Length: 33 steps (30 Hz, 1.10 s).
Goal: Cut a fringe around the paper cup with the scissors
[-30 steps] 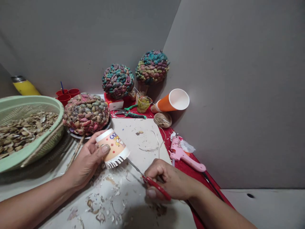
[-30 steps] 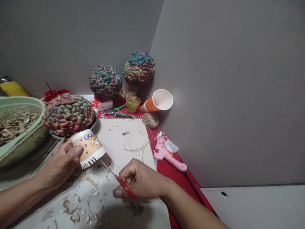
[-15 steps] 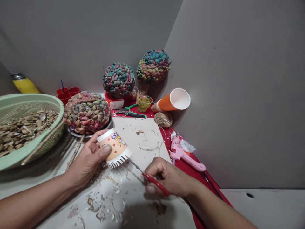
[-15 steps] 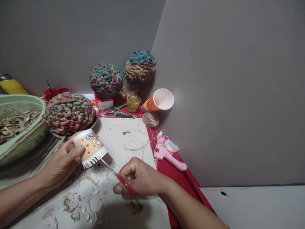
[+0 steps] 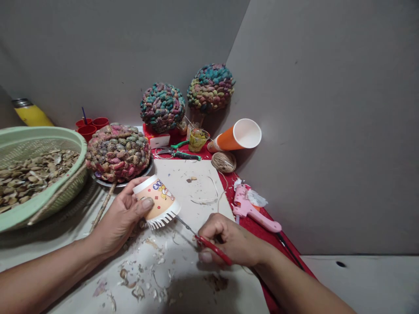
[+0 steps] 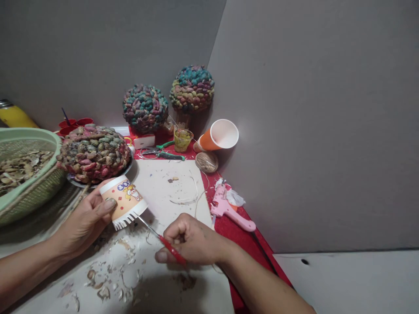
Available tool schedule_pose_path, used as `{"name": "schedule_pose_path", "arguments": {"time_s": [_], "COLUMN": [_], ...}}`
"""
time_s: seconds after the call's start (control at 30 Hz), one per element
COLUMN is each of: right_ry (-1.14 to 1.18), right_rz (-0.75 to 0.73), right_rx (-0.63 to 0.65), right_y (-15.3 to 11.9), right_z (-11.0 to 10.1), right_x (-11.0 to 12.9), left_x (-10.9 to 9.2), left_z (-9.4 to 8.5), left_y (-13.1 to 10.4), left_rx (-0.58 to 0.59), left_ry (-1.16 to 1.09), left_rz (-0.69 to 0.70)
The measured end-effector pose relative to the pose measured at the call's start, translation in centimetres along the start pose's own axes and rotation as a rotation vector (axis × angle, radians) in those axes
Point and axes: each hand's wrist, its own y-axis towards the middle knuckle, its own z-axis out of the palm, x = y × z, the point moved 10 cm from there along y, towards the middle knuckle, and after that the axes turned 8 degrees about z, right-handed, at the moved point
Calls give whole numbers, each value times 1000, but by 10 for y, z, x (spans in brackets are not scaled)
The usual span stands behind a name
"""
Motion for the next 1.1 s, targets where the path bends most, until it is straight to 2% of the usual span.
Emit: {"name": "schedule_pose_path", "arguments": {"time_s": [0.63, 1.1], "right_ry": [146, 110], "right_rz": [15, 48], "right_rx": [12, 20], "right_y": [0, -1], "right_z": [0, 1], "right_x": [-3, -8], "left_x": [-2, -4], "left_z": [0, 6], "left_y": [1, -1], "left_rx": [2, 32], "left_ry": [61, 30], "left_rz": [13, 16]}}
